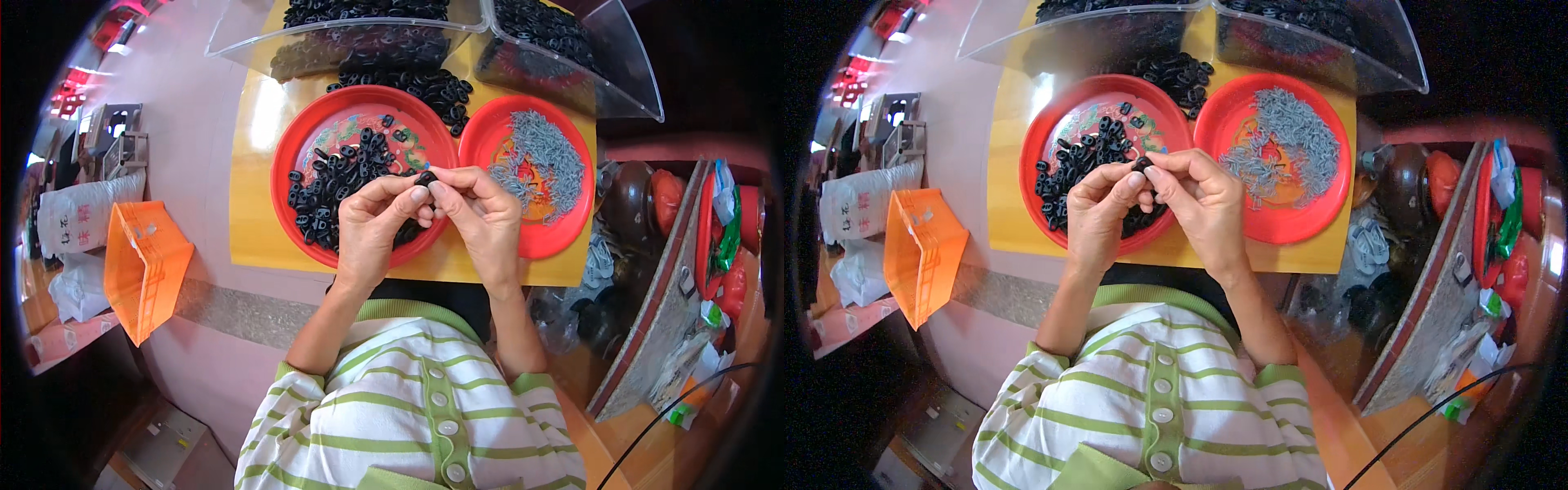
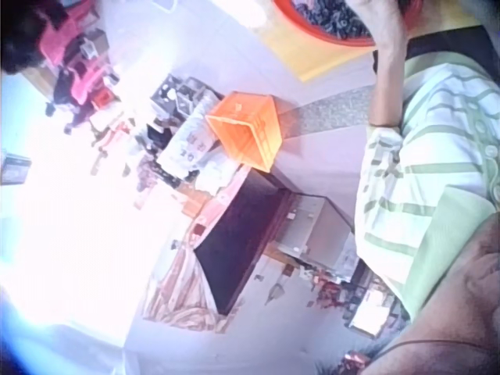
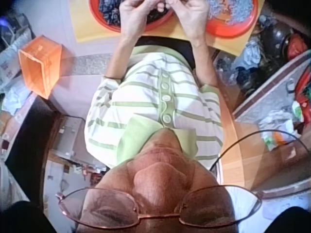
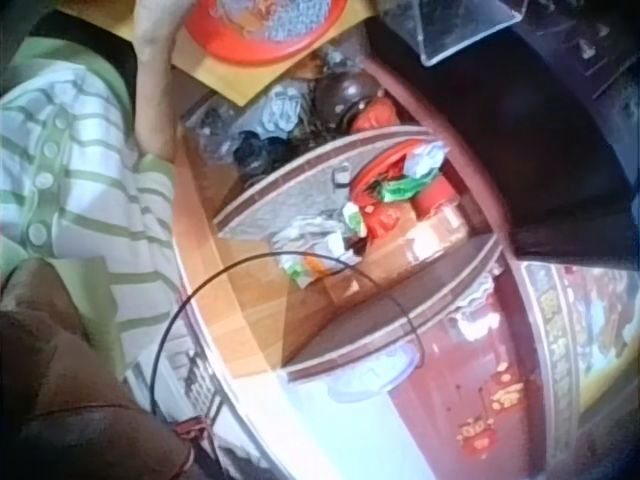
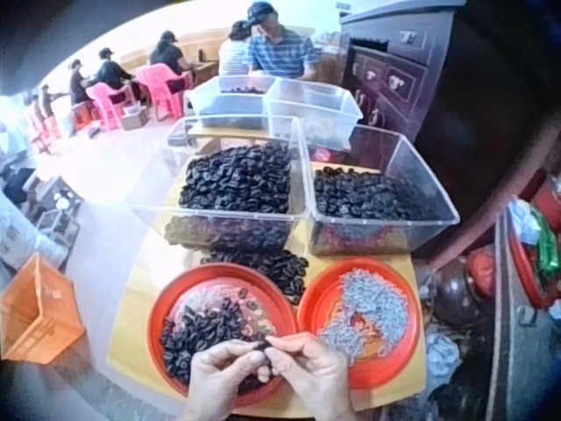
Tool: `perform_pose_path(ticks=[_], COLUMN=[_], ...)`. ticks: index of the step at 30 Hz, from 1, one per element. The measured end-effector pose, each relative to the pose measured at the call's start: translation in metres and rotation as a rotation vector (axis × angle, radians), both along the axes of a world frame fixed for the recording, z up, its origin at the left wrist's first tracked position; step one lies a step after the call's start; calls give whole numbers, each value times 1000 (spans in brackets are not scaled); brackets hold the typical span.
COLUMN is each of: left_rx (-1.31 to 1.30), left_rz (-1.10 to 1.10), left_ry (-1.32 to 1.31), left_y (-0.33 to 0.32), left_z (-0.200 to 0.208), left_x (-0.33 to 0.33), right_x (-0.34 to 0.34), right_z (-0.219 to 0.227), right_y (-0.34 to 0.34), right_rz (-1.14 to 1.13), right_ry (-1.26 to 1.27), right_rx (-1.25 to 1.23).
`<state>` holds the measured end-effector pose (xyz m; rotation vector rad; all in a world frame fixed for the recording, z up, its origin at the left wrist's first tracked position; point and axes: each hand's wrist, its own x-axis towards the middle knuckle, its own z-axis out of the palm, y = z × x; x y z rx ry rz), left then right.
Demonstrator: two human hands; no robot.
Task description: The person repeatedly picks small black plastic rings from a red tray and screws them onto silver screws taken from a second red tray. They handle the items one at a time, twisting the rings onto the screws and placing the assembled units back into the tray. The process is continuous and repetitive throughout the clip.
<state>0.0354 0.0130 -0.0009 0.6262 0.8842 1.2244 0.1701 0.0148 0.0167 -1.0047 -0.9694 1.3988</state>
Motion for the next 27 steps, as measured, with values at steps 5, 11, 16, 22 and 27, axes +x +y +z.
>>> perform_pose_path(ticks=[5, 11, 16, 22, 27], left_rx=[-29, -88, -29, 375, 511], left_rz=[13, 70, 29, 100, 76], left_ry=[-81, -181, -284, 121, 238], left_y=[0, 0, -2, -3, -8], left_z=[6, 12, 9, 6, -4], left_x=[2, 4, 7, 9, -3], right_x=[2, 0, 7, 22, 25], right_z=[5, 17, 19, 29, 30], right_y=[2, 2, 4, 6, 2], right_rz=[-20, -87, -70, 66, 168], right_ry=[-222, -591, -593, -528, -481], right_rx=[129, 378, 391, 347, 303])
